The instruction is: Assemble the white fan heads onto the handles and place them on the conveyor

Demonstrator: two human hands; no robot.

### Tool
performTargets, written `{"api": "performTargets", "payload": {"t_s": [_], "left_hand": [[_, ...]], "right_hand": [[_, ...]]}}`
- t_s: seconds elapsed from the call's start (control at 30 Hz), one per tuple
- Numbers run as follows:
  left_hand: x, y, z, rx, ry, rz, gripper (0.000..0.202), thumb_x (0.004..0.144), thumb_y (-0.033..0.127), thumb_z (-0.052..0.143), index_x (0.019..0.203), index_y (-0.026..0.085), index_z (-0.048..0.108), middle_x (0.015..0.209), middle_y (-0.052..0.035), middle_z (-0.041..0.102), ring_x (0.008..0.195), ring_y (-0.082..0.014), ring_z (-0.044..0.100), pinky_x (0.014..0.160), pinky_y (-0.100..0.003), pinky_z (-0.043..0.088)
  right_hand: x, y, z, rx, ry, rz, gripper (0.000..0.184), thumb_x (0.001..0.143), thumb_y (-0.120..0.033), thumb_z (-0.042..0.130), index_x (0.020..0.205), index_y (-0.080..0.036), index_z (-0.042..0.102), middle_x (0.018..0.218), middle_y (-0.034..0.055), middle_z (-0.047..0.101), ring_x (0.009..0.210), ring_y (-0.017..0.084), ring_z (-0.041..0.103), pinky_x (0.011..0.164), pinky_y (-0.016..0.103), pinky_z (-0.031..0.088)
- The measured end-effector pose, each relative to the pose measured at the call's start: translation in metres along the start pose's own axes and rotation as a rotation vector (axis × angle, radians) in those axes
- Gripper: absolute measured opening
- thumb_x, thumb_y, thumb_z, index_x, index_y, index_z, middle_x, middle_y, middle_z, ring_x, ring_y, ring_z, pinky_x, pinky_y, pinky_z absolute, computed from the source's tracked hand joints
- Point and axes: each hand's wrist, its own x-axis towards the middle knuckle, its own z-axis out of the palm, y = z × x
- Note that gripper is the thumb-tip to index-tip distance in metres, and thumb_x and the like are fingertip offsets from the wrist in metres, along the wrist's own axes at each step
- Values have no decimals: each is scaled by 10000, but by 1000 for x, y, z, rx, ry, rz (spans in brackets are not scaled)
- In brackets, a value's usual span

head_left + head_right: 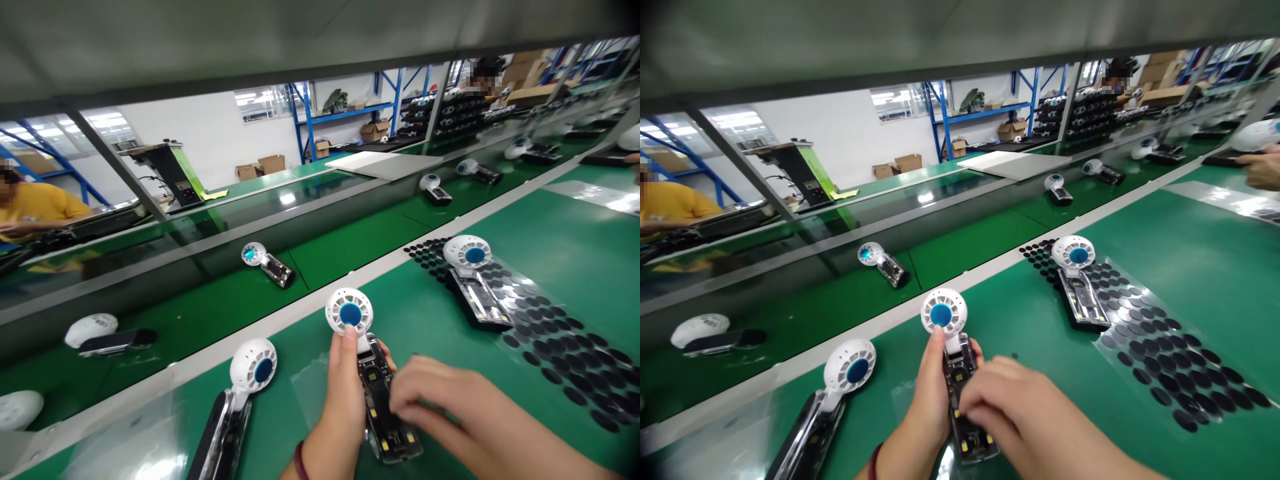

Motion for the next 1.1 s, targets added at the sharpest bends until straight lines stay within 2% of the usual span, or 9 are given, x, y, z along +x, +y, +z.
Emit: {"api": "performTargets", "payload": {"t_s": [0.13, 0.23, 0.47, 0.7, 0.87, 0.97, 1.1], "left_hand": [[3, -3, -1, 74, 94, 136, 396, 730, 537, 553, 877, 171, 585, 701, -11, 631, 687, -158, 560, 677, -270, 410], [5, -5, -2, 140, 133, 146, 422, 723, 538, 558, 928, 173, 607, 790, -45, 650, 781, -196, 563, 738, -297, 397], [2, 0, -2, 224, 143, 152, 468, 728, 542, 543, 1000, 169, 617, 859, -75, 685, 882, -247, 593, 810, -343, 407], [-3, 8, -1, 243, 92, 141, 481, 753, 498, 542, 1070, 142, 602, 992, -99, 684, 965, -252, 593, 869, -335, 404], [-4, 10, -1, 254, 93, 128, 459, 774, 482, 523, 1072, 141, 600, 1038, -99, 672, 991, -245, 586, 888, -330, 399], [-3, 9, 0, 236, 90, 153, 440, 795, 447, 509, 1100, 136, 577, 1053, -97, 664, 983, -239, 585, 872, -326, 414], [-1, 6, 0, 209, 85, 168, 462, 794, 484, 489, 1109, 156, 572, 1037, -87, 667, 943, -246, 595, 831, -330, 437]], "right_hand": [[28, 7, -11, -25, 72, 94, 235, 831, -35, 466, 757, -227, 581, 779, -42, 592, 773, 104, 560, 667, 193, 434], [35, 8, -9, -41, 67, 133, 236, 831, -30, 456, 758, -216, 580, 782, -35, 589, 763, 110, 553, 655, 199, 424], [34, 5, -10, -120, -31, 155, 234, 814, -14, 475, 740, -195, 603, 764, -9, 596, 775, 139, 549, 652, 221, 420], [34, 12, -2, -96, 25, 123, 240, 807, 4, 471, 738, -193, 590, 756, -13, 592, 754, 131, 542, 644, 219, 425], [33, 13, -1, -165, 38, 61, 230, 773, 29, 507, 740, -173, 611, 738, 9, 590, 731, 147, 529, 610, 233, 436], [31, 16, 0, -210, 59, -37, 234, 767, 41, 506, 751, -158, 629, 738, 26, 596, 738, 162, 511, 609, 252, 444], [28, 22, 2, -187, 105, -159, 242, 807, 19, 473, 798, -156, 640, 793, 40, 613, 796, 170, 503, 659, 272, 457]]}}
